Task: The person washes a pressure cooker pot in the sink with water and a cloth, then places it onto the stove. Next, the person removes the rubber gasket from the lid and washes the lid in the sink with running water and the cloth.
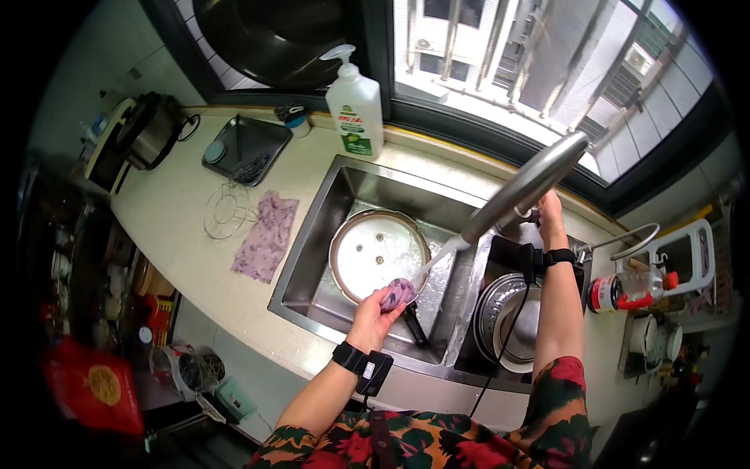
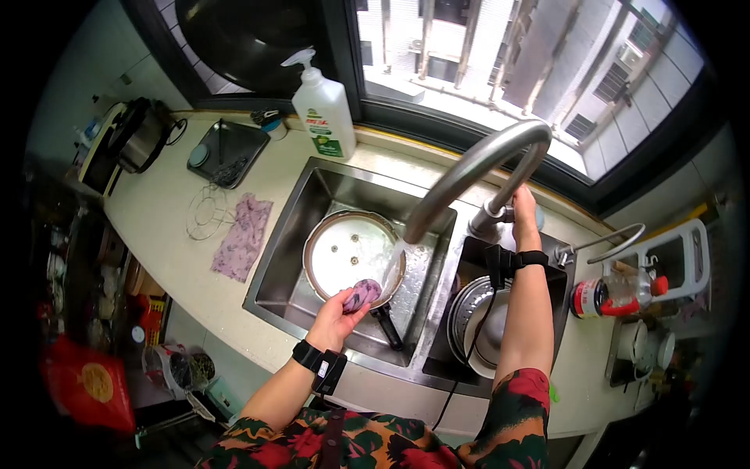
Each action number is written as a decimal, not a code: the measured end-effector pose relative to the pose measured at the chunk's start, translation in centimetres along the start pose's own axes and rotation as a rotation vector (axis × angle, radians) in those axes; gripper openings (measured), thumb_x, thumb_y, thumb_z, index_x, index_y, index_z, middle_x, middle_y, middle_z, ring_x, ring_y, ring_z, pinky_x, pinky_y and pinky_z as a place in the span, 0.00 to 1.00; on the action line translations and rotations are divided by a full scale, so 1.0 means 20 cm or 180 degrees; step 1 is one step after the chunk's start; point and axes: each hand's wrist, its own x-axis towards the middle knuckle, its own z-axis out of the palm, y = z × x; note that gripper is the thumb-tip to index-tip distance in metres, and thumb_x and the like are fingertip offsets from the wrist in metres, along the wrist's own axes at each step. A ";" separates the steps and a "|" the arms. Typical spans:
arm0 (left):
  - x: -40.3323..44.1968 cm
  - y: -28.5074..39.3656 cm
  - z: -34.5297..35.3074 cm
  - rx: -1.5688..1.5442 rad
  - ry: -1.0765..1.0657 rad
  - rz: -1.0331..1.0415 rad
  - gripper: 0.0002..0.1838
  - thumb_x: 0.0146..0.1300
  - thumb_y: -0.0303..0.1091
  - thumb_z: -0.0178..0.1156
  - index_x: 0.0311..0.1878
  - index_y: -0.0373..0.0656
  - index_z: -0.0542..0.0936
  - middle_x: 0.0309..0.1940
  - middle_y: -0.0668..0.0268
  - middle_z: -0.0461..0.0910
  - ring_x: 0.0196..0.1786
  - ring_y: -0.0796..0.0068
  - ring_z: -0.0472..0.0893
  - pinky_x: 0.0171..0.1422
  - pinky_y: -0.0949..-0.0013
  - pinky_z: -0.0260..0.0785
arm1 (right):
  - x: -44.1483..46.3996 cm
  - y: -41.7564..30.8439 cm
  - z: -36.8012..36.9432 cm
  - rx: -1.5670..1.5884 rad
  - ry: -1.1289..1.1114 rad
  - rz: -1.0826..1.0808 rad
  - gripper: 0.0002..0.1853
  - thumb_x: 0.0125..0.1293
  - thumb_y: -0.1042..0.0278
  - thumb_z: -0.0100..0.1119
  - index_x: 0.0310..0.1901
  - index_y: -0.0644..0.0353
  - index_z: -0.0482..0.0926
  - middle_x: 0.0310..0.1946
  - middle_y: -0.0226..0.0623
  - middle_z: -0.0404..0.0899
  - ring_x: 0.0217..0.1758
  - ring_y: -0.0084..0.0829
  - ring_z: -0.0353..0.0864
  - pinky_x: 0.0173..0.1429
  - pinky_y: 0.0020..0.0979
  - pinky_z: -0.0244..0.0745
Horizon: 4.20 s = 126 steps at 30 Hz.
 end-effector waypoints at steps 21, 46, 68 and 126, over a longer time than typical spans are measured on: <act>-0.19 -0.06 0.11 0.1178 -0.1910 -0.0923 0.11 0.55 0.30 0.58 0.41 0.48 0.70 0.32 0.71 0.73 0.30 0.82 0.72 0.27 0.80 0.64 | -1.18 0.14 0.56 0.0351 -0.2313 0.1359 0.09 0.61 0.69 0.51 0.40 0.64 0.72 0.45 0.44 0.74 0.44 0.31 0.75 0.51 0.30 0.70; -0.08 -0.05 0.00 0.4972 -0.0799 0.3072 0.06 0.48 0.33 0.56 0.28 0.41 0.76 0.20 0.53 0.76 0.25 0.51 0.77 0.28 0.55 0.69 | -1.18 0.31 0.88 -0.0315 -0.0649 0.0688 0.15 0.64 0.59 0.48 0.25 0.60 0.73 0.14 0.22 0.64 0.14 0.14 0.58 0.18 0.19 0.54; 0.25 0.00 -0.12 0.0506 0.0937 -0.0709 0.11 0.57 0.32 0.50 0.40 0.37 0.70 0.31 0.58 0.73 0.30 0.66 0.75 0.33 0.71 0.71 | -1.74 0.08 -0.04 -0.1645 0.0763 -0.0472 0.09 0.57 0.74 0.55 0.39 0.69 0.74 0.35 0.34 0.71 0.37 0.23 0.70 0.42 0.23 0.67; -0.42 0.71 0.28 0.7807 0.0168 0.4186 0.20 0.45 0.24 0.48 0.46 0.43 0.70 0.28 0.54 0.76 0.33 0.51 0.75 0.36 0.56 0.65 | -2.22 0.29 -0.85 -0.2508 0.2533 -0.1361 0.12 0.43 0.82 0.52 0.34 0.64 0.74 0.34 0.41 0.72 0.41 0.43 0.71 0.44 0.34 0.70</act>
